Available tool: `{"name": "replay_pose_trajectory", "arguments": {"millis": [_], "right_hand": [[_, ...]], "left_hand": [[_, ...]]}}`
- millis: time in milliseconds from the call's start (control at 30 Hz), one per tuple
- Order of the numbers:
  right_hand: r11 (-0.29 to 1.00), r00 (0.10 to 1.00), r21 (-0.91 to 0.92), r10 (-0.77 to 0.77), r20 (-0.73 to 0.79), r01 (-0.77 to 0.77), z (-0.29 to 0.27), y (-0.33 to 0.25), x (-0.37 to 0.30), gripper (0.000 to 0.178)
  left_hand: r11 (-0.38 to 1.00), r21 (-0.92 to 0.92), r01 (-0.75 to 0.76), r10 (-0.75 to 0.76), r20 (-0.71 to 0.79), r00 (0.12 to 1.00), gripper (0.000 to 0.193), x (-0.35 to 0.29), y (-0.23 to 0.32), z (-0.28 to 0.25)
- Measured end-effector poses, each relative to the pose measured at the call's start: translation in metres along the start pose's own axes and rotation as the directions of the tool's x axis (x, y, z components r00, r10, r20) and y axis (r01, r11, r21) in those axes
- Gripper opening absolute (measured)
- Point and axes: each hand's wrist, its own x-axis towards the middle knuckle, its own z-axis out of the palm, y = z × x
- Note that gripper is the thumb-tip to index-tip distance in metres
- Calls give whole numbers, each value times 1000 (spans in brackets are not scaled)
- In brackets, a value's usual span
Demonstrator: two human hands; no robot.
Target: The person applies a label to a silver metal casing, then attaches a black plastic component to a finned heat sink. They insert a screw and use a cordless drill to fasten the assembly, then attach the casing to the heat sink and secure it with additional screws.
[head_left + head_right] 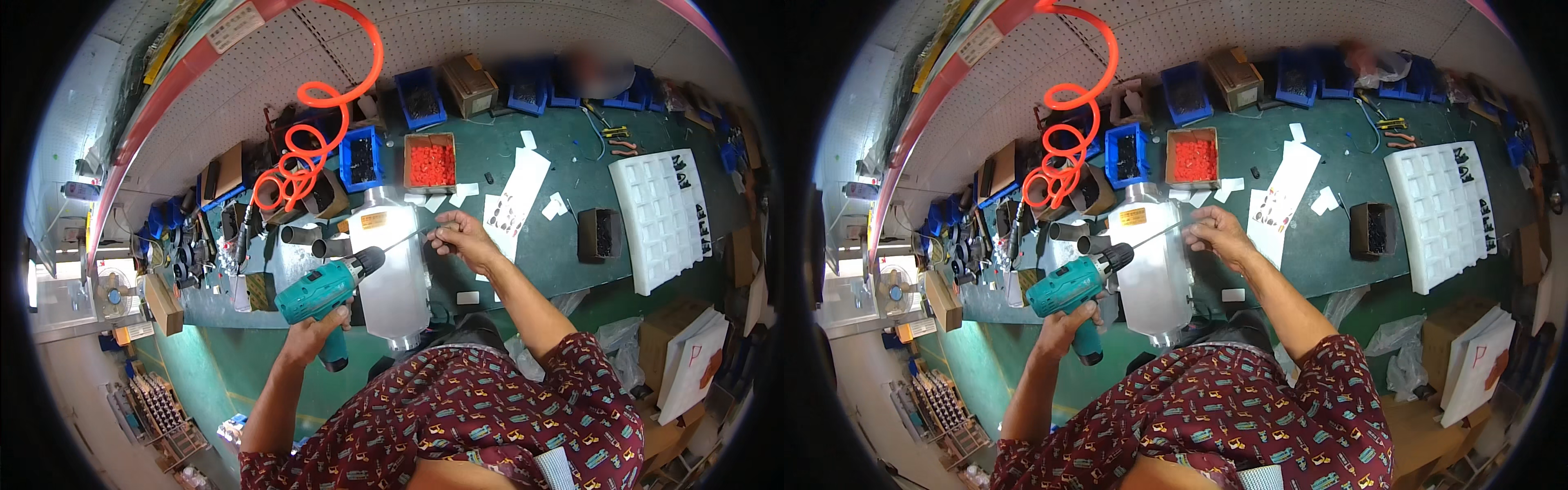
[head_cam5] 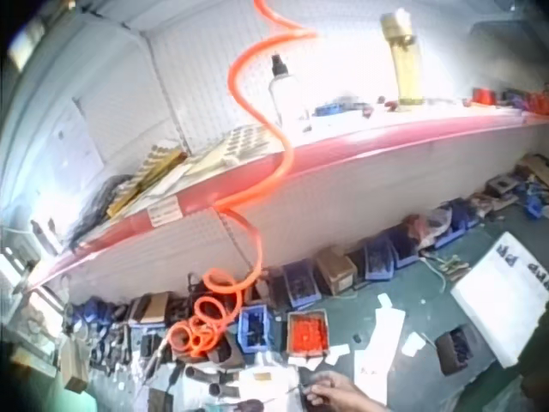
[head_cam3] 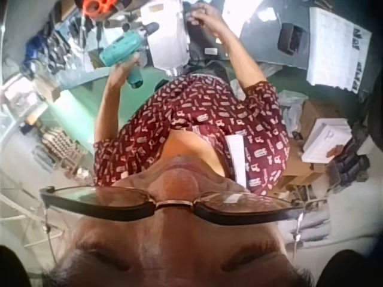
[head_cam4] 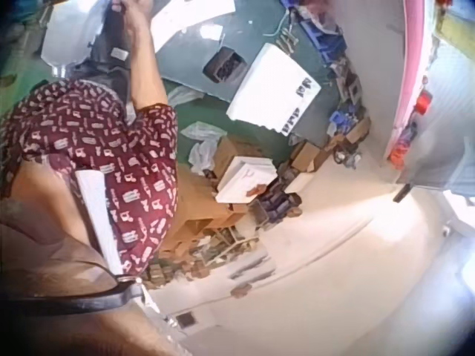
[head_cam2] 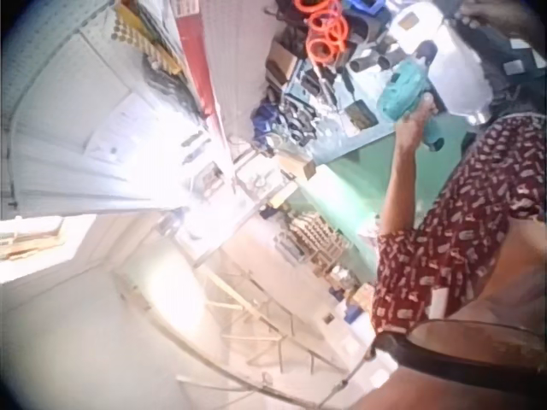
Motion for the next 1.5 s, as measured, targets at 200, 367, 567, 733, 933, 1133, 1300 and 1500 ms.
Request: {"name": "replay_pose_trajectory", "arguments": {"millis": [200,367,567,733,933,1133,1300,1500], "right_hand": [[997,995,64,44,95,-50,-11,-12,25,23],[995,985,58,71,154,-80,-15,-17,35,27],[982,966,140,94,240,-130,-23,-21,42,27],[964,897,87,197,396,-250,-34,-28,48,23],[986,898,47,124,423,-158,-23,-30,68,19],[989,976,-141,-5,220,37,-11,-12,107,20],[942,992,-331,-9,126,51,-2,-2,114,25],[925,998,-379,1,64,24,-6,5,106,30]], "left_hand": [[999,-5,51,-51,-67,996,26,11,18,18],[996,28,80,-76,-118,990,24,16,27,21],[994,-6,111,-111,-97,989,24,23,28,13],[989,96,111,-111,-2,994,29,24,30,-12],[825,557,-97,78,57,995,33,44,49,-43],[703,711,-25,28,8,1000,35,83,116,-16],[686,713,-144,41,160,986,42,116,148,0],[590,775,-227,15,271,962,44,136,175,19]]}}
